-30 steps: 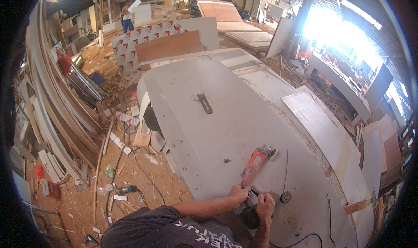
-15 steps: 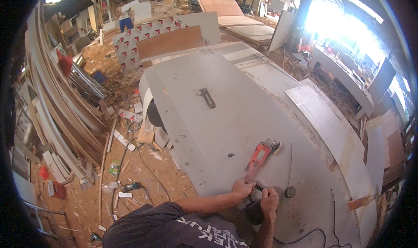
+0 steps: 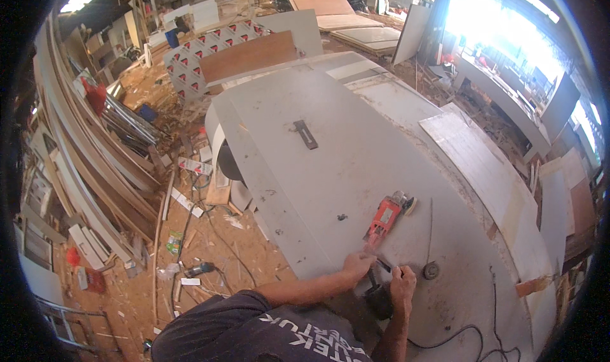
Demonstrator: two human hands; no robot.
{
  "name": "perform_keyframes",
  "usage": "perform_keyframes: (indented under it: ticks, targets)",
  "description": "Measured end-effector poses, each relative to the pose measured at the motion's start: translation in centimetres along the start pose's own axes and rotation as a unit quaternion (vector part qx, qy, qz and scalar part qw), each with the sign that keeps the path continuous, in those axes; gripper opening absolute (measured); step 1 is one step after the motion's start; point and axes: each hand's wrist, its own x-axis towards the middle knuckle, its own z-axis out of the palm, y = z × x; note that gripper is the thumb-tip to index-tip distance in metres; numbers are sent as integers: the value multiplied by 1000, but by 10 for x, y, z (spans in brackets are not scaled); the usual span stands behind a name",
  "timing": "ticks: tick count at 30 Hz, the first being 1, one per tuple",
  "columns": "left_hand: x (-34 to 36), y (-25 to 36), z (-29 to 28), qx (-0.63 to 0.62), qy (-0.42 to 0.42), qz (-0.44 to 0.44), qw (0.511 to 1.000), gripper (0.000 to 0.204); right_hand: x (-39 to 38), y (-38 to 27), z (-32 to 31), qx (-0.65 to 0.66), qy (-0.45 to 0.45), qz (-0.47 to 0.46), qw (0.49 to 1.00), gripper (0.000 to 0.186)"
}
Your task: The person disassembles a power plug using a drill, removes a damaged section of cord, strips the wire ends with a pair of pliers, and then connects the wires to a power tool and secures them with electrical tape.
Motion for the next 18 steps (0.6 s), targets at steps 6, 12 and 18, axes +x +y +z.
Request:
perform_keyframes:
  ticks: [6, 12, 18]
  targets:
    - [0, 13, 2, 53, -11, -65, 996, 21, -4, -1, -10, 53, 104, 17, 993, 20]
    - [-5, 14, -3, -3, -20, -52, 998, 21, 12, -9, 11, 58, 105, -180, 976, 24]
    - [8, 2, -6, -42, -71, -76, 994, 18, 31, -18, 16, 177, -134, -160, 962, 28]
